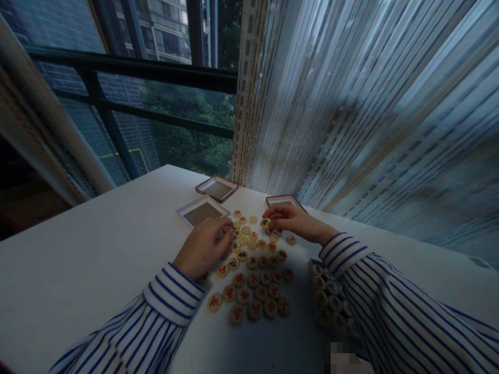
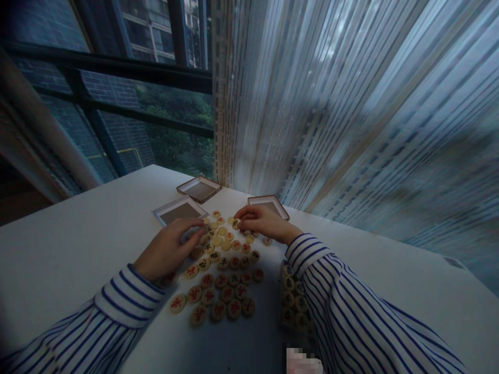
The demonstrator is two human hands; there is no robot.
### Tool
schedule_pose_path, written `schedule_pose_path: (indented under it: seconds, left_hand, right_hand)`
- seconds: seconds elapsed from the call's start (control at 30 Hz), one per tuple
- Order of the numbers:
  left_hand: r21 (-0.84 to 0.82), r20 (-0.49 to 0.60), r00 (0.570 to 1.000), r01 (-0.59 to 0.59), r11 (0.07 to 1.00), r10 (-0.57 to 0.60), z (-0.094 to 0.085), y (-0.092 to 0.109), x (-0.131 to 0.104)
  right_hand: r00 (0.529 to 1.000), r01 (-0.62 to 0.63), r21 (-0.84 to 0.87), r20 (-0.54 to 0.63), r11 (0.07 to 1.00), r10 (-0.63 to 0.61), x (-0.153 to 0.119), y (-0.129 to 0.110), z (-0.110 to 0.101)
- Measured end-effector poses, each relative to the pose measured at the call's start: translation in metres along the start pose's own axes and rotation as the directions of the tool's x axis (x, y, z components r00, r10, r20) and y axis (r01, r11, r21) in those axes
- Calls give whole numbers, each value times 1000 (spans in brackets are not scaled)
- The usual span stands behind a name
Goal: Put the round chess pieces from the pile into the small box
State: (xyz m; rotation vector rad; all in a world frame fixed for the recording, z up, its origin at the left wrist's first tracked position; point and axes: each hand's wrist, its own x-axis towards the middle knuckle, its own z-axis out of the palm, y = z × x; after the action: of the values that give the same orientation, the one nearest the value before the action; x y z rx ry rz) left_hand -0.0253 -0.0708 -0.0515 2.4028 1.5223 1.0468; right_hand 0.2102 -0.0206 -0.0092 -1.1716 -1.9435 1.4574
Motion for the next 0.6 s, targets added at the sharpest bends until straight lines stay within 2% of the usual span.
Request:
schedule_pose_path:
  seconds: [0.1,0.17,0.27,0.37,0.5,0.6]
  left_hand:
    - [0,0,1000,-2,1000,2,0,0,0]
    - [2,6,1000,0,1000,0,0,-1,0]
    - [10,15,1000,-1,1000,1,0,-1,0]
    - [20,20,1000,-5,1000,4,1,-1,0]
    - [30,12,1000,-4,1000,3,-1,-1,0]
    - [47,5,1000,26,999,-26,-6,-4,1]
  right_hand:
    - [996,45,-192,-68,980,-59,1,2,1]
    - [989,74,-394,-90,916,-118,0,3,3]
    - [977,117,-627,-66,770,-202,-2,5,5]
    - [970,118,-791,-39,601,-242,-3,5,8]
    - [969,102,-918,5,384,-246,-3,4,12]
    - [974,116,-956,57,271,-217,0,3,17]
